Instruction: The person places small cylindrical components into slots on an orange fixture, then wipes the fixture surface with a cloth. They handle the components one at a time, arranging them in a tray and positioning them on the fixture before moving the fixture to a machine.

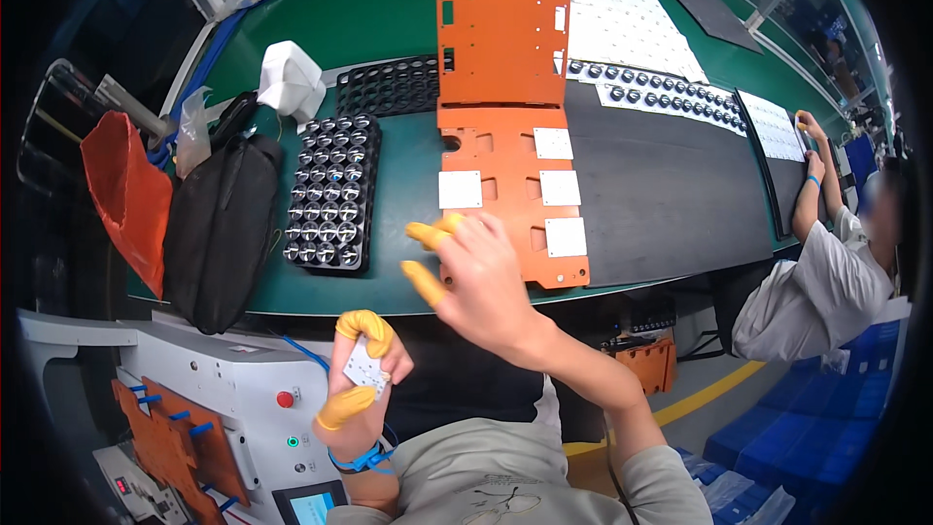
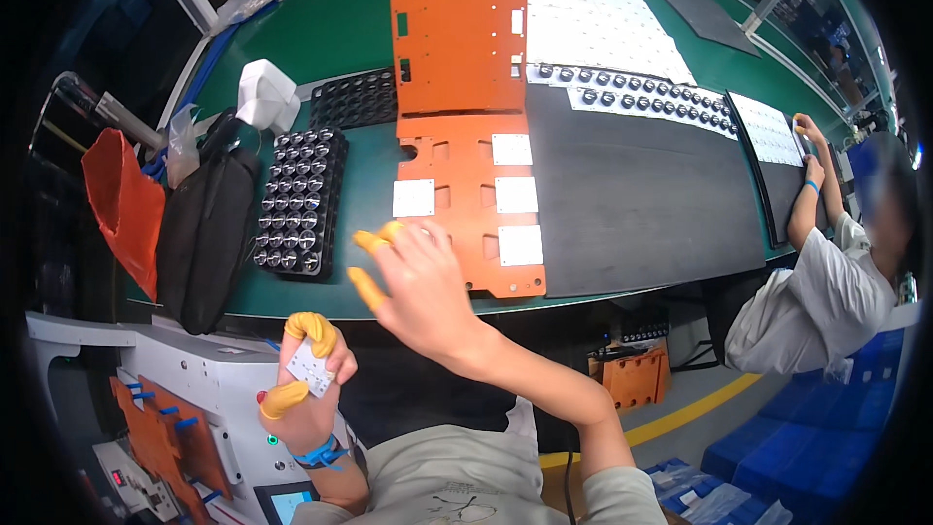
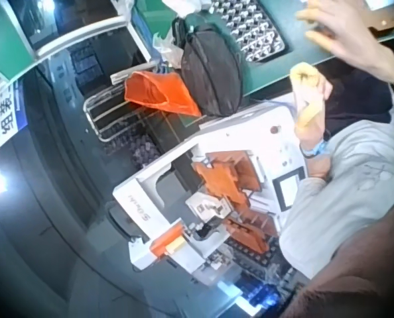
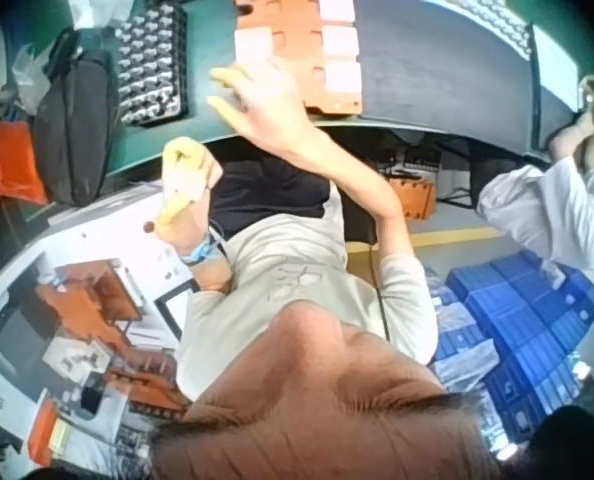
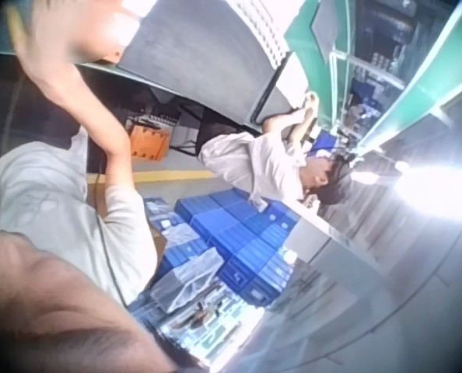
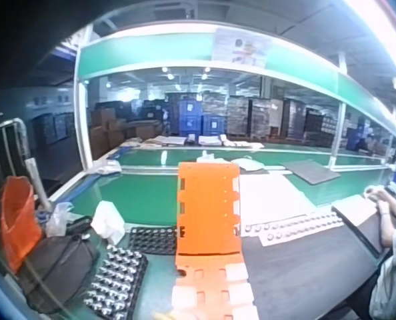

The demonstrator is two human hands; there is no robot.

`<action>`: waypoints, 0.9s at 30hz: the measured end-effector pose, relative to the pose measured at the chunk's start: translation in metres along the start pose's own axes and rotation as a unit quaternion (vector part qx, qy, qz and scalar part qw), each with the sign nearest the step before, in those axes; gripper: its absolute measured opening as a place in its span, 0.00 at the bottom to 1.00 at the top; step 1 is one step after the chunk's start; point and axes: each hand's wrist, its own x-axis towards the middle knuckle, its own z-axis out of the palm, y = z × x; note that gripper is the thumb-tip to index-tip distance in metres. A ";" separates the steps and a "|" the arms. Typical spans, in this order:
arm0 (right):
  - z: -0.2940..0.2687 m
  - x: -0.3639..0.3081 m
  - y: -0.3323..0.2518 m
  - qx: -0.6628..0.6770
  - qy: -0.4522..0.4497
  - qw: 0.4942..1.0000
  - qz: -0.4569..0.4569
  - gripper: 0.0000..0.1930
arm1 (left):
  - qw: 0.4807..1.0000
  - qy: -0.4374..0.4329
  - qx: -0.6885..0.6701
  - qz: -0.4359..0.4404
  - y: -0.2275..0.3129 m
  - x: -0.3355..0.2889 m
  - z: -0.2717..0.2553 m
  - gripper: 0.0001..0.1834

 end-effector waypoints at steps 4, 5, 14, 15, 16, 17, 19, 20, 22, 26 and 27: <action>0.042 0.026 -0.011 -0.053 -0.032 0.998 -0.021 0.14 | 0.993 0.009 -0.113 0.012 -0.007 -0.005 -0.006 0.39; 0.050 0.032 -0.013 -0.066 -0.044 0.997 -0.023 0.14 | 0.991 0.021 -0.128 0.028 -0.009 -0.005 -0.008 0.38; 0.063 0.055 -0.020 -0.159 -0.095 0.982 -0.025 0.08 | 0.971 -0.009 -0.237 0.002 -0.028 -0.007 -0.014 0.35; 0.064 0.057 -0.020 -0.156 -0.098 0.983 -0.020 0.08 | 0.970 0.013 -0.244 -0.013 -0.028 -0.007 -0.013 0.34; 0.064 0.059 -0.021 -0.154 -0.100 0.983 -0.014 0.08 | 0.970 0.017 -0.244 -0.013 -0.029 -0.006 -0.012 0.34; 0.063 0.060 -0.021 -0.152 -0.103 0.983 -0.009 0.08 | 0.969 0.021 -0.245 -0.014 -0.029 -0.005 -0.011 0.34; 0.054 0.060 -0.022 -0.116 -0.073 0.991 0.005 0.09 | 0.970 0.000 -0.242 -0.003 -0.030 -0.002 -0.008 0.34; 0.048 0.060 -0.022 -0.092 -0.060 0.994 0.012 0.09 | 0.970 -0.022 -0.240 0.012 -0.030 0.000 -0.007 0.34; 0.032 0.056 -0.018 -0.043 -0.020 0.998 0.033 0.11 | 0.969 -0.047 -0.240 0.032 -0.031 0.004 -0.005 0.34; -0.019 0.042 -0.009 0.036 0.082 0.993 0.079 0.12 | 0.969 -0.012 -0.237 0.066 -0.031 0.012 0.003 0.38; -0.027 0.035 -0.006 0.066 0.103 0.990 0.068 0.13 | 0.970 0.008 -0.231 0.075 -0.030 0.015 0.007 0.40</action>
